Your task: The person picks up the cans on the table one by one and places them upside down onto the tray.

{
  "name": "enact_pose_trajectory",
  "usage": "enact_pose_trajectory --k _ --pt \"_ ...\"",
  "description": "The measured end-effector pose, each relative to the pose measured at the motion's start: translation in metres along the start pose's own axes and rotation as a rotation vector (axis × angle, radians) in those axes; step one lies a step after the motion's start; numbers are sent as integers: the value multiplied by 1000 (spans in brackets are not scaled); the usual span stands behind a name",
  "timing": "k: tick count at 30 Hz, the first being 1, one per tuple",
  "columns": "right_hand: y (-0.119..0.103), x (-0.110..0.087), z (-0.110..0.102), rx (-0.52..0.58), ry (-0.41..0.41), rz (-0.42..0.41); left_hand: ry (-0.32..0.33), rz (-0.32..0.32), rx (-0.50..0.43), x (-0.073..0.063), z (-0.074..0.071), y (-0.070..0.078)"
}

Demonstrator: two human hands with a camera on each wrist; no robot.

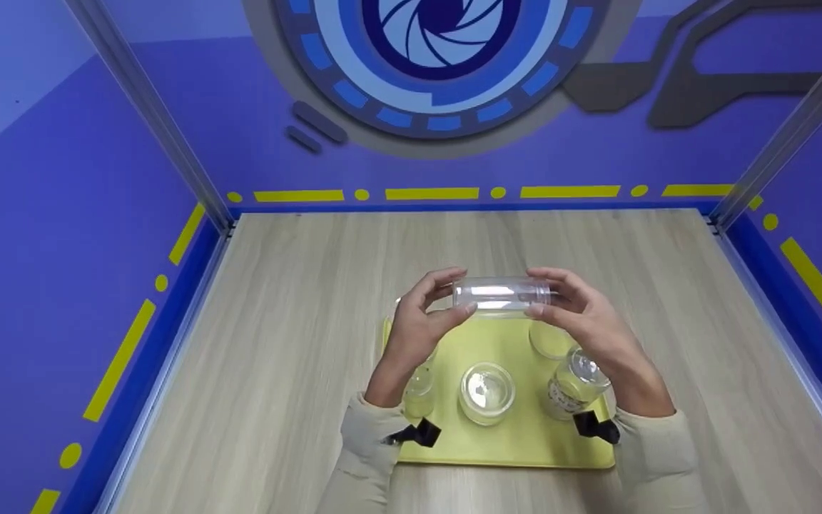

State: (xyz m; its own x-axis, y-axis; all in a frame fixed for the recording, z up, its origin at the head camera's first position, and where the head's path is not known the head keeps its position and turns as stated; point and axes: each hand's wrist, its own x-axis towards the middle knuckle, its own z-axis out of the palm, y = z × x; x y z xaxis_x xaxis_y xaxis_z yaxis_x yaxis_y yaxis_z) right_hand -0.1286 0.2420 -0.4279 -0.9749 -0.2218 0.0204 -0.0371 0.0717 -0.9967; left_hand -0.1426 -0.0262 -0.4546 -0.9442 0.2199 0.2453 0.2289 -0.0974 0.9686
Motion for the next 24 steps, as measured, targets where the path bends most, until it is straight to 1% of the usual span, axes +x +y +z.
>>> enact_pose_trajectory --k 7,12,17,24 --pt "1 0 0 -5 9 12 -15 12 -4 -1 1 2" --pt "1 -1 0 21 -1 14 -16 31 1 -2 1 2" --pt "1 -1 0 31 -8 9 -19 36 -7 -2 1 2" --pt "2 -3 -2 -27 -23 -26 -20 29 -27 -2 -1 3"
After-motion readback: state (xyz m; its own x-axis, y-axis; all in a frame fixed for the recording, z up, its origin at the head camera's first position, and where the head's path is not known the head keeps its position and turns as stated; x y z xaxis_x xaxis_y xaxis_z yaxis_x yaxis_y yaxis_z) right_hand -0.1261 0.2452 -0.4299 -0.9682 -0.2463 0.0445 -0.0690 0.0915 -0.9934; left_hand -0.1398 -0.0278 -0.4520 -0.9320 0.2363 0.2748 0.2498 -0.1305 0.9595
